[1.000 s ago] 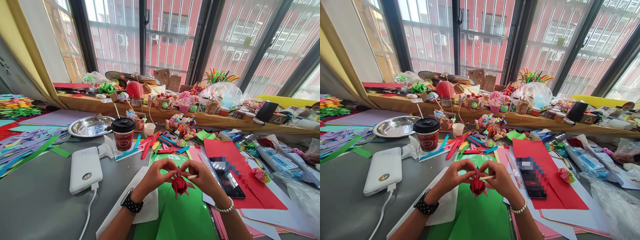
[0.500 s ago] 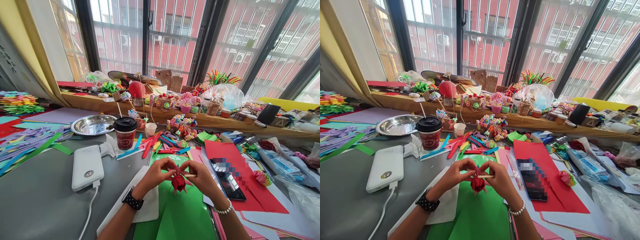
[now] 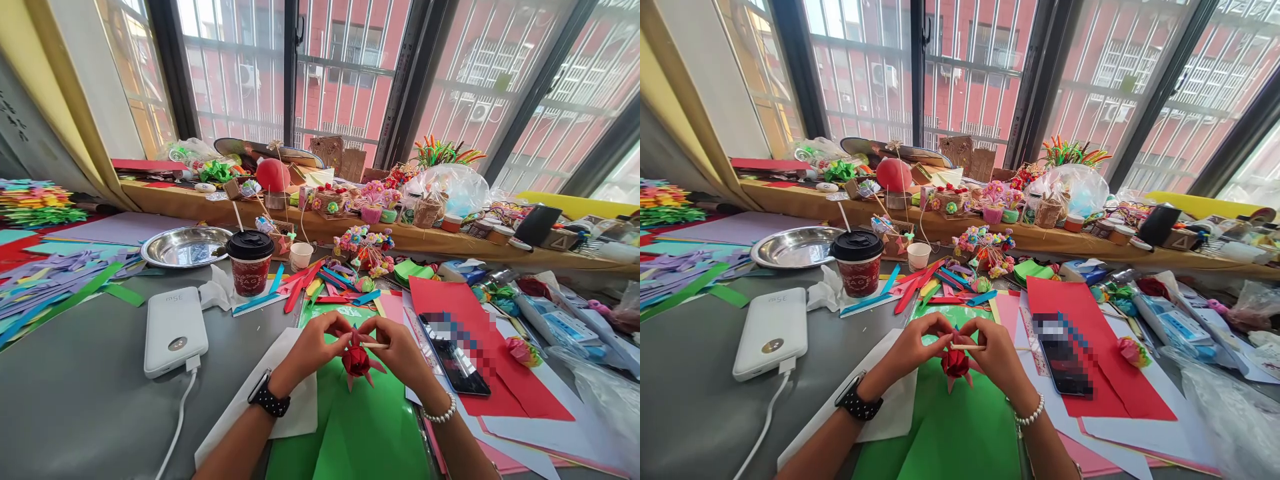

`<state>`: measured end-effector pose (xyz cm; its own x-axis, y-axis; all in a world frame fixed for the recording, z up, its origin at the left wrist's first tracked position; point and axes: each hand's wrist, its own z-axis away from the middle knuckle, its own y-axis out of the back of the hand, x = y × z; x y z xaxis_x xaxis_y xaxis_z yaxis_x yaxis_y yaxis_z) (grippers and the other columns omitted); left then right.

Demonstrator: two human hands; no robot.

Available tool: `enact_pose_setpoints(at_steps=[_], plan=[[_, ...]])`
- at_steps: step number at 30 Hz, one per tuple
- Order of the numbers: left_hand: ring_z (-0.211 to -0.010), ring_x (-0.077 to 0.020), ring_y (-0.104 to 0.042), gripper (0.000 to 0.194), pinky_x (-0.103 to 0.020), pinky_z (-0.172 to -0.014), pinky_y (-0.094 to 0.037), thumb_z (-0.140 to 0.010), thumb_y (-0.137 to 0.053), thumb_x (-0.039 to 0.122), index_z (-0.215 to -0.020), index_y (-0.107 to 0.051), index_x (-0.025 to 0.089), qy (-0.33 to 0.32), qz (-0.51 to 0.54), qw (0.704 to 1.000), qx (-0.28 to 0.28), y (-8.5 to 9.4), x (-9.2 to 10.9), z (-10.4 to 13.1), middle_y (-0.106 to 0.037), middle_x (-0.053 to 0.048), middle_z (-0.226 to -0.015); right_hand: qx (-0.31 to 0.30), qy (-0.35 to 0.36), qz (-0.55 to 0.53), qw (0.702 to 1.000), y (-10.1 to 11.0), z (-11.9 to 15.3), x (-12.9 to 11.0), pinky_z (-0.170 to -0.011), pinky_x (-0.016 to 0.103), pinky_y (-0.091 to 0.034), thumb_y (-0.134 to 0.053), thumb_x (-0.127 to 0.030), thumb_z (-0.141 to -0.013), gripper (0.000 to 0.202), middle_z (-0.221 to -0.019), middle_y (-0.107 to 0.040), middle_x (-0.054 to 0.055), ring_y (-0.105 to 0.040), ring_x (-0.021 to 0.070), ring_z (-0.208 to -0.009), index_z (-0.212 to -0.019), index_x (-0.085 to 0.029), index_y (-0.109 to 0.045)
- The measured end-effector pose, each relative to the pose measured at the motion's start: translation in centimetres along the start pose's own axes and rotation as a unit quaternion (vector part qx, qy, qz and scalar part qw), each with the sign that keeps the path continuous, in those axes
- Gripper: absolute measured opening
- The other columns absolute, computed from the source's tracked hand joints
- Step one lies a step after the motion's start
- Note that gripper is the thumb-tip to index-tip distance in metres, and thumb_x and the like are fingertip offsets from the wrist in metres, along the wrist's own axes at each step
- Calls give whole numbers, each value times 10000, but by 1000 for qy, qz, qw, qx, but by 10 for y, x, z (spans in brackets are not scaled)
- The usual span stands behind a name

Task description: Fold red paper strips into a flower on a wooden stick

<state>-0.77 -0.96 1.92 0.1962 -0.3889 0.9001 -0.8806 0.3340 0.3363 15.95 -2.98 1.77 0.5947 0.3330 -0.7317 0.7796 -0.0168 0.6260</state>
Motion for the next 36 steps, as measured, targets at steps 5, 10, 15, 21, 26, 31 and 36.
enact_pose_setpoints(at_steps=[5, 10, 15, 21, 26, 31, 36], plan=[[-690, -139, -569, 110, -225, -557, -488, -732, -505, 248, -718, -555, 152, -4, -20, 1000, 9, -1, -3, 1, -582, -17, -721, 20, 10, 26, 999, -2, 0, -1, -401, 193, -217, -529, -322, -744, 167, -467, -325, -70, -284, 79, -432, -699, -163, -559], [-680, -131, -542, 106, -240, -614, -447, -751, -483, 220, -710, -560, 159, -67, -106, 991, 42, -1, -4, 2, -573, -11, -700, 41, 35, 64, 997, -2, 2, -3, -420, 185, -266, -529, -186, -721, 25, -536, -433, -44, -345, 82, -462, -723, -166, -544], [-677, -123, -522, 102, -233, -625, -408, -763, -473, 187, -722, -565, 165, -106, -133, 985, 29, 0, -2, 2, -569, -6, -696, 6, 71, 69, 995, 2, 2, -4, -418, 186, -308, -497, -229, -766, 64, -672, -548, -4, -397, 83, -473, -771, -177, -535], [-693, -126, -524, 86, -245, -649, -418, -751, -490, 186, -738, -573, 167, -93, -98, 990, 28, -1, -3, 1, -569, -7, -708, 19, 79, 58, 995, 2, 2, -3, -472, 192, -383, -488, -199, -774, 57, -709, -581, 10, -503, 111, -563, -764, -185, -542], [-772, -137, -532, 153, -265, -703, -450, -731, -534, 262, -854, -526, 172, -22, 31, 999, 35, 0, -3, 0, -555, -33, -848, 54, 85, 53, 993, 2, 3, -4, -486, 205, -392, -492, -162, -753, 65, -692, -570, 16, -516, 127, -593, -753, -186, -552], [-949, -184, -516, 460, -303, -779, -434, -689, -598, 316, -1078, -397, 176, 59, 219, 974, -22, -1, -4, -2, -505, -92, -1067, 147, 68, 3, 987, 1, 5, -2, -466, 214, -388, -469, -208, -774, 75, -762, -574, 47, -509, 130, -600, -796, -181, -535], [-825, -203, -581, 482, -288, -652, -445, -680, -612, 333, -1076, -413, 144, 100, 286, 945, -127, -7, -5, -1, -590, -91, -904, 163, 61, 25, 984, 3, 4, -3, -410, 203, -322, -495, -236, -758, 77, -633, -545, 3, -389, 89, -455, -785, -177, -537]])
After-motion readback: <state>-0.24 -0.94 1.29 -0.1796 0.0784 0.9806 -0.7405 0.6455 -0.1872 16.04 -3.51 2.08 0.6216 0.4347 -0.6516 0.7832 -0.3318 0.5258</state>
